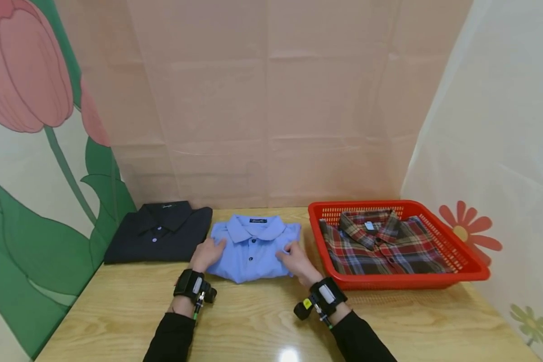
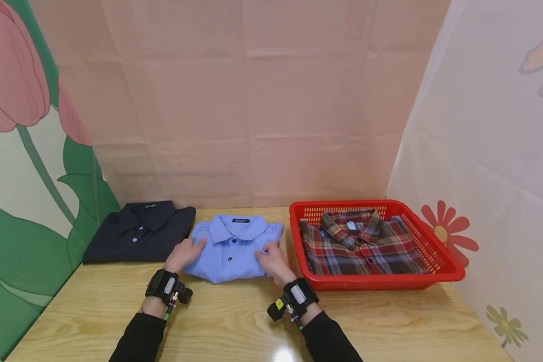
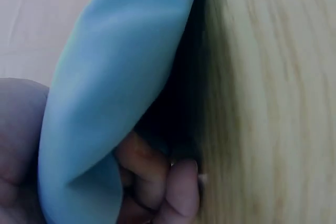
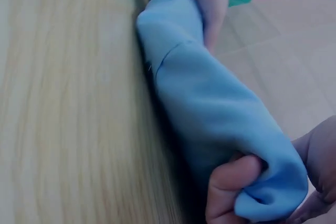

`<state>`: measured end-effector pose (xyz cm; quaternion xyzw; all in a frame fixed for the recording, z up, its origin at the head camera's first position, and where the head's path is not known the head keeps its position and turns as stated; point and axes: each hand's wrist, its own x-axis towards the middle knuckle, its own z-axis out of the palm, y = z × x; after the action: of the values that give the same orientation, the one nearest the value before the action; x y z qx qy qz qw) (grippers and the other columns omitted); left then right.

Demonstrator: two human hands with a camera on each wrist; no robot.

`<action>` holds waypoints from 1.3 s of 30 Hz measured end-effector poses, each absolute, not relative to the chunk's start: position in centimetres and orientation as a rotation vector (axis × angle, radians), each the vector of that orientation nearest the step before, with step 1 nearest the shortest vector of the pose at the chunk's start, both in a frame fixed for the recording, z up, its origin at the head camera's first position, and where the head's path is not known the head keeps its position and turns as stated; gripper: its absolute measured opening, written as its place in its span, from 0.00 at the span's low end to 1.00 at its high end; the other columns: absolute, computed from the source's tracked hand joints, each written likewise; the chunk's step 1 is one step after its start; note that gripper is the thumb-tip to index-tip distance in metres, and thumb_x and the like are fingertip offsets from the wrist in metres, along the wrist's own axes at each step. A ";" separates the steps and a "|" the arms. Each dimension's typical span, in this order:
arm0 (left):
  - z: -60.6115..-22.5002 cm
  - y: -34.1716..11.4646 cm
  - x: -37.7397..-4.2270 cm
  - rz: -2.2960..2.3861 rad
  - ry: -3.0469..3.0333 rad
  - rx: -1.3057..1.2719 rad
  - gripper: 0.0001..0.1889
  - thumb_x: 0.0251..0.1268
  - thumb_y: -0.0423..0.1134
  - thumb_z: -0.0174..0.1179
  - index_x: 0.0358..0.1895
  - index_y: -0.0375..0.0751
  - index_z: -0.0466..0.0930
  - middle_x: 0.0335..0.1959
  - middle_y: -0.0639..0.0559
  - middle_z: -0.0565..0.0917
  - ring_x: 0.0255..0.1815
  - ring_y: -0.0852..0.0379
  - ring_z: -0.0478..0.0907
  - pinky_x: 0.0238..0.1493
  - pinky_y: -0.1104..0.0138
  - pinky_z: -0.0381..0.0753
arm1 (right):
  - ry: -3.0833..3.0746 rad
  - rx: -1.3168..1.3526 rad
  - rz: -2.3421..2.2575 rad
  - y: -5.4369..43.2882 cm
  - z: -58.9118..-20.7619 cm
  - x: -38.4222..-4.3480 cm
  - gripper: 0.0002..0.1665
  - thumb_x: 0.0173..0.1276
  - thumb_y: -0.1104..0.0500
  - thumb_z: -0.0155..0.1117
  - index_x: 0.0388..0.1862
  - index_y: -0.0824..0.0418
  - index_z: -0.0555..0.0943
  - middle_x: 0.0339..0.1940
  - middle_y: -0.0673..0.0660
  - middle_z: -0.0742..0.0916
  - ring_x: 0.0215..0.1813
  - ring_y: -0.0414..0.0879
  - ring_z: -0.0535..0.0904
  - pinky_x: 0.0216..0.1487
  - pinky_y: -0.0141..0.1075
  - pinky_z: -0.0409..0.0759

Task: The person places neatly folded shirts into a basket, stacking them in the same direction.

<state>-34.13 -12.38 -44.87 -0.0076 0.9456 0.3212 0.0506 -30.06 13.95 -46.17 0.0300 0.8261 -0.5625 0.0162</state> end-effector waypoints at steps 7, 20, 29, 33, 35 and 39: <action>-44.7 -12.6 -34.0 0.947 2.875 -0.015 0.33 0.74 0.53 0.45 0.64 0.24 0.71 0.62 0.28 0.75 0.58 0.34 0.76 0.53 0.48 0.77 | 2.226 0.134 -1.988 13.4 -45.9 -30.1 0.15 0.70 0.62 0.59 0.39 0.60 0.60 0.38 0.57 0.66 0.35 0.49 0.69 0.28 0.35 0.68; -44.6 -12.9 -34.0 1.081 2.755 -0.097 0.45 0.64 0.43 0.61 0.75 0.24 0.46 0.72 0.24 0.60 0.71 0.31 0.62 0.68 0.45 0.67 | 2.176 0.362 -2.095 13.5 -46.1 -30.5 0.63 0.60 0.72 0.62 0.79 0.61 0.29 0.80 0.70 0.41 0.80 0.64 0.37 0.78 0.56 0.38; -44.7 -13.2 -34.1 1.324 2.612 -0.110 0.44 0.73 0.53 0.50 0.75 0.21 0.41 0.77 0.25 0.46 0.77 0.30 0.46 0.75 0.43 0.53 | 1.882 0.392 -2.343 13.4 -46.5 -30.8 0.52 0.72 0.58 0.58 0.82 0.54 0.35 0.80 0.66 0.54 0.77 0.61 0.53 0.77 0.55 0.51; -45.0 -13.4 -34.3 1.440 2.543 -0.124 0.42 0.72 0.52 0.52 0.74 0.22 0.48 0.75 0.26 0.54 0.75 0.30 0.52 0.74 0.43 0.56 | 1.843 0.386 -2.356 13.2 -46.7 -30.9 0.49 0.70 0.60 0.60 0.81 0.58 0.43 0.76 0.65 0.64 0.74 0.59 0.62 0.75 0.53 0.59; -45.1 -13.5 -34.3 1.467 2.529 -0.137 0.42 0.70 0.51 0.55 0.73 0.22 0.50 0.74 0.26 0.56 0.74 0.31 0.54 0.73 0.44 0.57 | 1.871 0.378 -2.337 13.1 -46.7 -30.9 0.47 0.69 0.60 0.61 0.80 0.61 0.48 0.74 0.65 0.68 0.71 0.58 0.66 0.73 0.52 0.63; -45.4 -13.5 -34.5 1.462 2.543 -0.159 0.41 0.68 0.52 0.57 0.71 0.22 0.56 0.70 0.27 0.63 0.70 0.34 0.63 0.71 0.45 0.62 | 1.945 0.364 -2.304 13.0 -46.7 -30.7 0.41 0.70 0.57 0.60 0.77 0.61 0.55 0.70 0.64 0.73 0.66 0.55 0.71 0.69 0.50 0.68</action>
<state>-34.52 -13.50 -45.40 -0.0539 0.8611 0.4952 0.1018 -30.74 13.03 -46.72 0.1198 0.6395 -0.7576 0.0520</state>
